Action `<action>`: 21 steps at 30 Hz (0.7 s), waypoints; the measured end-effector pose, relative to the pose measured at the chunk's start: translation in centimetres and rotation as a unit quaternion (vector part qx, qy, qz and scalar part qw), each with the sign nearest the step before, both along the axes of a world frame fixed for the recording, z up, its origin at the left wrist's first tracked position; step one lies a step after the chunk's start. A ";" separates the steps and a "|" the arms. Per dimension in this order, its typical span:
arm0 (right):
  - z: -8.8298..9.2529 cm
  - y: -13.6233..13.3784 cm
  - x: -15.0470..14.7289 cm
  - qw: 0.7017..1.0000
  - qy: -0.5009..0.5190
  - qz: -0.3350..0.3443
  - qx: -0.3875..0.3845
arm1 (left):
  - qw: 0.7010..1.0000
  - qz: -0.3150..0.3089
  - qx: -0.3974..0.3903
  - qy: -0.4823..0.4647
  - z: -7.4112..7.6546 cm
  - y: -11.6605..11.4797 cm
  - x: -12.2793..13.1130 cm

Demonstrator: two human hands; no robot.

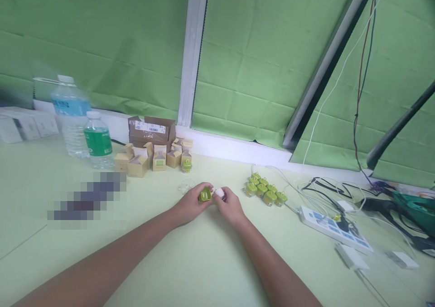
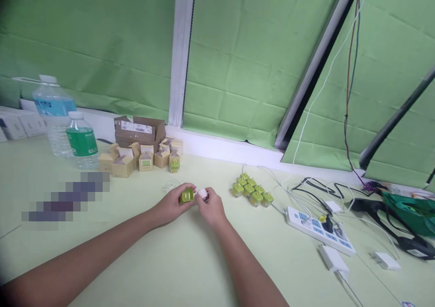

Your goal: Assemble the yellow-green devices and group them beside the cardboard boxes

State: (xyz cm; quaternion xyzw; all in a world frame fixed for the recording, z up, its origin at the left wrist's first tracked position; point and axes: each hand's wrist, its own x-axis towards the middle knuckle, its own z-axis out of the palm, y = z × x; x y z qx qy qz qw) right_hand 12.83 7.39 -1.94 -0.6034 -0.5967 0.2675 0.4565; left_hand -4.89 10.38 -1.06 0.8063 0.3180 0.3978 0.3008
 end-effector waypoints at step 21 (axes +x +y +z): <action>0.4 -0.3 -0.1 0.998 -0.068 -0.006 -0.006 | 0.998 0.056 0.029 0.023 -0.3 0.7 -0.1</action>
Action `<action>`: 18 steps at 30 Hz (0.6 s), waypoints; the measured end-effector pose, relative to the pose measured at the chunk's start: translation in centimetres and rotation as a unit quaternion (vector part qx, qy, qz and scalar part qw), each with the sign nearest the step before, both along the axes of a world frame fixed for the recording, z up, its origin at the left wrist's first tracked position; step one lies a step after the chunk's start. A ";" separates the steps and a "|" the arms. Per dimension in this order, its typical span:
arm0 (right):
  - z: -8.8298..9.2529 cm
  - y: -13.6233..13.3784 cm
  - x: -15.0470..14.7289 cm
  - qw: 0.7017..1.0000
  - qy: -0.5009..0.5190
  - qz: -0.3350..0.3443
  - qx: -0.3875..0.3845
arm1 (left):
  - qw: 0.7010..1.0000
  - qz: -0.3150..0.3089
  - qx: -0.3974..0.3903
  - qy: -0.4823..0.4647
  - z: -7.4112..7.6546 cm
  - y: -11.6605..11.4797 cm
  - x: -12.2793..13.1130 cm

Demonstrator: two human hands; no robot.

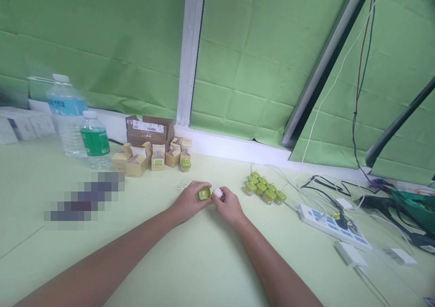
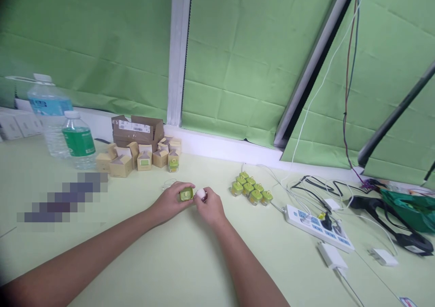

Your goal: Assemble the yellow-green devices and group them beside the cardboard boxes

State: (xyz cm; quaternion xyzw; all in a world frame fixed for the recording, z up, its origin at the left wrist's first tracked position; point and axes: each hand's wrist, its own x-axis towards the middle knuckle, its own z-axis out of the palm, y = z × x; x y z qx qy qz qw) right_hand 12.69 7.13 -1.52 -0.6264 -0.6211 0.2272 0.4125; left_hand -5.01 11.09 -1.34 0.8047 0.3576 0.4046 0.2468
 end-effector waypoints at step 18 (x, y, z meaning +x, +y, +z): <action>-0.2 -0.1 0.1 1.000 -0.021 -0.001 0.002 | 0.999 -0.022 -0.027 0.005 0.0 -0.1 0.0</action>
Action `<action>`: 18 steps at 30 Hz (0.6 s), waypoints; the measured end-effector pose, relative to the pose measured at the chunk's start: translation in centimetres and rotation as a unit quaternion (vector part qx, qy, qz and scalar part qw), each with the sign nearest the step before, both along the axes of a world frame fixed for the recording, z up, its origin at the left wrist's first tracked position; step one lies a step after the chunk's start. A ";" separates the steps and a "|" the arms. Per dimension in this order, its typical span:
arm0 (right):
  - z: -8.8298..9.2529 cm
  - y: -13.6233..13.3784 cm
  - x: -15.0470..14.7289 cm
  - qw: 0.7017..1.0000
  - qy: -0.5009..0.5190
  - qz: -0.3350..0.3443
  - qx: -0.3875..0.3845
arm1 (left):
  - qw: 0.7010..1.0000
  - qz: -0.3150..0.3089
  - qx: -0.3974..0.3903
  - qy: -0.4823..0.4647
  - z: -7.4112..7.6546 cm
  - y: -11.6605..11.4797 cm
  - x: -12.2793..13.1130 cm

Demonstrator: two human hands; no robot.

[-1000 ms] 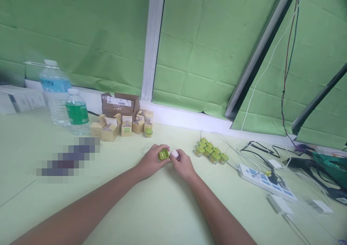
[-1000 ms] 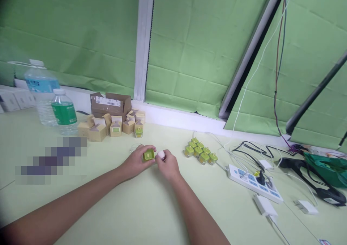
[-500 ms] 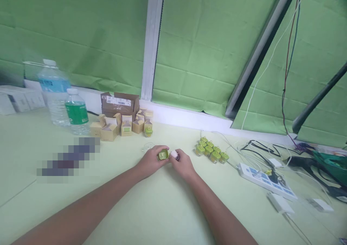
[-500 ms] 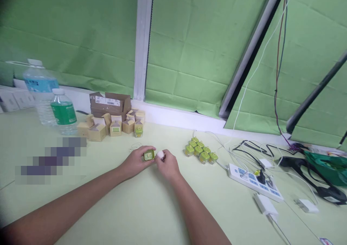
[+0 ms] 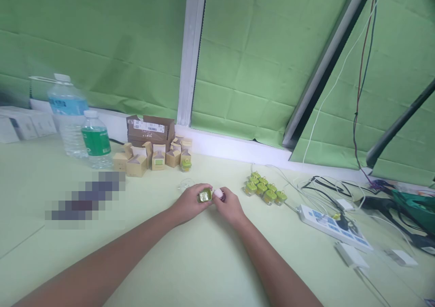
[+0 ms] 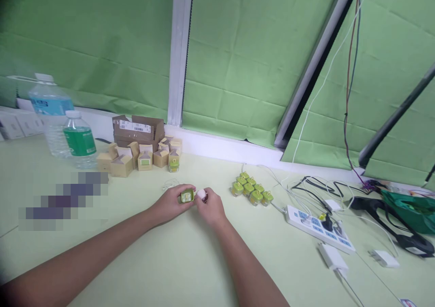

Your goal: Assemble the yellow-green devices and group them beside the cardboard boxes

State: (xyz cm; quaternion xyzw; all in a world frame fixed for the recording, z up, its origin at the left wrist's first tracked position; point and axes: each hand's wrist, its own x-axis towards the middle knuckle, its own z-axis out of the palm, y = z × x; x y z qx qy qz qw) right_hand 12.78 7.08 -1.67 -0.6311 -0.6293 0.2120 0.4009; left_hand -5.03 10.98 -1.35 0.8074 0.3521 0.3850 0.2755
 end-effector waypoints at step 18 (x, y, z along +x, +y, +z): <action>0.2 -0.1 0.3 0.997 -0.075 -0.015 0.012 | 0.999 -0.038 0.002 0.022 -0.1 0.0 0.0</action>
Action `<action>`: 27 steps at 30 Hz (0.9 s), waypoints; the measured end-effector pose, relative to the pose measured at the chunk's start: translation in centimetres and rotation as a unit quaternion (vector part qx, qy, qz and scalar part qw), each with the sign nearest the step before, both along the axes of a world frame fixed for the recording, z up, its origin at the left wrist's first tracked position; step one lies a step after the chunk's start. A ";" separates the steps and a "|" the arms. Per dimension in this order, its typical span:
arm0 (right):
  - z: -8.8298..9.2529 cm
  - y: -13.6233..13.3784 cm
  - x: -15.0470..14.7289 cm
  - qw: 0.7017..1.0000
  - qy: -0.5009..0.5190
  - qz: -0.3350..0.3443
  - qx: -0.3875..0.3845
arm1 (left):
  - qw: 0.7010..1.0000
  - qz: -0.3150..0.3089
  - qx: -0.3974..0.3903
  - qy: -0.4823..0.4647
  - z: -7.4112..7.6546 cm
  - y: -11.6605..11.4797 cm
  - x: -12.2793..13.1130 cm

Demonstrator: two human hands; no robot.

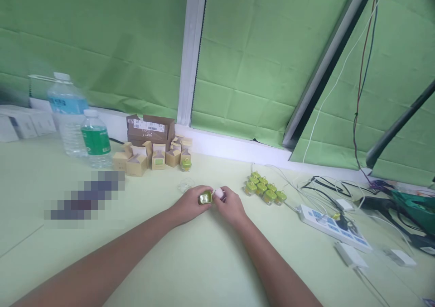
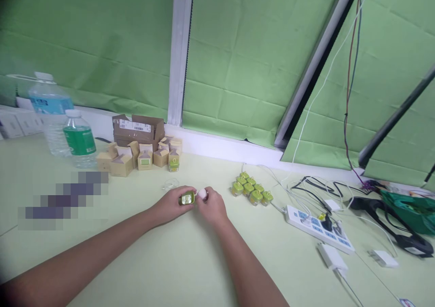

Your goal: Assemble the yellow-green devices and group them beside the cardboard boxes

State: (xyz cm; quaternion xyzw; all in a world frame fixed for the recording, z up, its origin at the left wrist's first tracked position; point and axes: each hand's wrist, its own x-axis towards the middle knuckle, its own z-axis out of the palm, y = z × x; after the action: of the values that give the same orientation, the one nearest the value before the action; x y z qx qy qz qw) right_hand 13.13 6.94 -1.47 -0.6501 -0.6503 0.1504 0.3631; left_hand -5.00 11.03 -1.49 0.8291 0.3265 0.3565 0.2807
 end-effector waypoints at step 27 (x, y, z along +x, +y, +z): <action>0.2 -0.2 -0.2 0.999 -0.041 0.005 -0.012 | 1.000 -0.013 -0.006 -0.014 0.4 -0.3 0.0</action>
State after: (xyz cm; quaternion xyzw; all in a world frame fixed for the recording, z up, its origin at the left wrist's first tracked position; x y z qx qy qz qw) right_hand 12.90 6.72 -1.26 -0.6567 -0.6663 0.1335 0.3272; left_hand -5.04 10.72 -1.12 0.8266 0.3133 0.3629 0.2947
